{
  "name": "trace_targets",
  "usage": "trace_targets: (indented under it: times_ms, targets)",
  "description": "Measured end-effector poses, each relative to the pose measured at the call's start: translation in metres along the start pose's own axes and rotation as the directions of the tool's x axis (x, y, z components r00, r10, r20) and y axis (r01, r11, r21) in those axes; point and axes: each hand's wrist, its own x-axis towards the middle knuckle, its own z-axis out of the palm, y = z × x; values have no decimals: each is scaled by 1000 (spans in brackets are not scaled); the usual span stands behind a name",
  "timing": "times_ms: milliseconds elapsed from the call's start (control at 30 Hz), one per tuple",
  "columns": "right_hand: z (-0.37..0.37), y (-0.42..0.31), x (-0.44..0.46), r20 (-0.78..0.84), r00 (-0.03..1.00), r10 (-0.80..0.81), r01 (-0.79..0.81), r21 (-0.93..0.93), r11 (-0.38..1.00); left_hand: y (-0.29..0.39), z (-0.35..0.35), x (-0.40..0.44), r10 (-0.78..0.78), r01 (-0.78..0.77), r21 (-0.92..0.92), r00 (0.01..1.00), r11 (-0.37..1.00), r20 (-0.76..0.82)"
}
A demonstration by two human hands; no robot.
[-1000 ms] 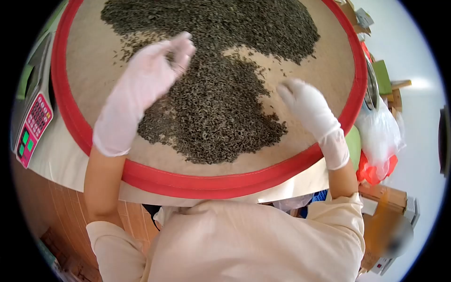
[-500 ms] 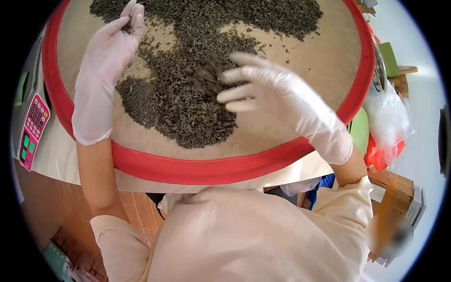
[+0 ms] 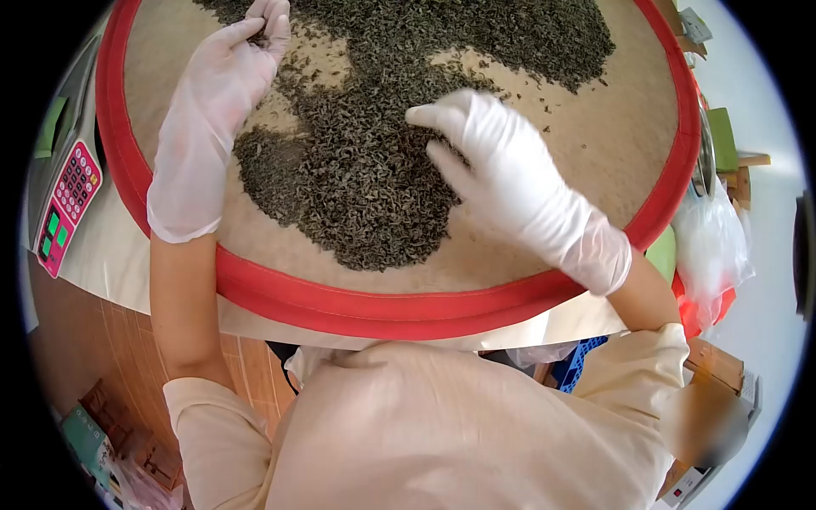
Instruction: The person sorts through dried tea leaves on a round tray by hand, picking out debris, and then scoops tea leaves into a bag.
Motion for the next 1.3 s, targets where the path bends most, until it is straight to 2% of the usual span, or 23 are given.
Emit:
trace_targets:
  times_ms: [33,100,167,200,233,300,333,367,433,500,633,700,767,833,900,967,1000,1033,1067,1100,1233,1267,1300]
  targets:
    - [2,8,8,-36,999,-19,19,2,1000,1,-1,0,-20,20,13,1000,1000,12]
    - [4,10,18,23,999,-34,33,23,999,0,-2,1,-38,37,24,999,999,23]
    - [12,5,24,336,936,107,-231,355,906,-3,-2,0,-41,40,72,999,997,12]
    - [5,-3,30,428,894,131,-326,424,845,-5,-2,-1,-35,34,71,999,997,6]
    - [3,-5,33,433,893,121,-322,428,844,-6,-2,-2,-32,30,97,999,995,27]
    - [-1,-3,35,265,947,181,-295,500,814,-20,12,-7,-24,20,117,999,993,39]
    - [-4,4,35,239,948,213,-303,455,837,-37,40,-14,71,-48,154,987,987,-145]
    - [-4,13,33,154,966,208,-252,386,887,-45,55,-17,168,-106,203,933,974,-317]
    - [-1,26,27,115,985,126,-153,271,950,-35,40,-13,110,-73,153,963,986,-245]
    - [1,19,20,67,992,-108,99,133,986,-30,30,-12,59,-41,109,983,993,-172]
    - [16,-20,0,311,843,-439,414,147,898,-34,30,-10,78,-60,121,986,991,-148]
    - [24,-30,2,345,835,-429,395,168,903,-33,25,-8,96,-77,141,987,987,-131]
    - [31,-22,13,293,885,-361,382,-14,924,-34,23,-6,96,-73,164,986,984,-138]
    - [35,-10,19,206,939,-276,302,-107,947,-33,20,-6,81,-61,167,990,984,-115]
    - [33,5,26,255,960,-116,150,-122,981,-33,18,-4,69,-49,158,990,986,-123]
    - [39,16,26,147,982,-120,141,-137,980,-30,18,-3,94,-67,179,985,981,-147]
    - [41,24,24,89,996,-6,-2,94,996,-32,20,-3,108,-72,200,979,977,-173]
    - [42,33,25,53,993,106,-117,327,938,-32,21,-3,101,-66,199,980,978,-174]
    - [45,35,23,-2,994,112,-104,357,928,-29,23,-2,112,-78,182,976,980,-187]
    - [24,32,27,508,791,342,-605,735,307,-30,22,-2,116,-84,160,972,984,-204]
    - [-3,29,30,572,793,211,-576,816,-47,-29,20,-1,106,-72,205,981,976,-159]
    - [-1,34,29,584,794,167,-588,809,-33,-27,20,-2,106,-72,206,981,976,-160]
    - [-9,42,31,397,860,320,-509,716,478,-29,22,0,104,-68,197,979,978,-177]
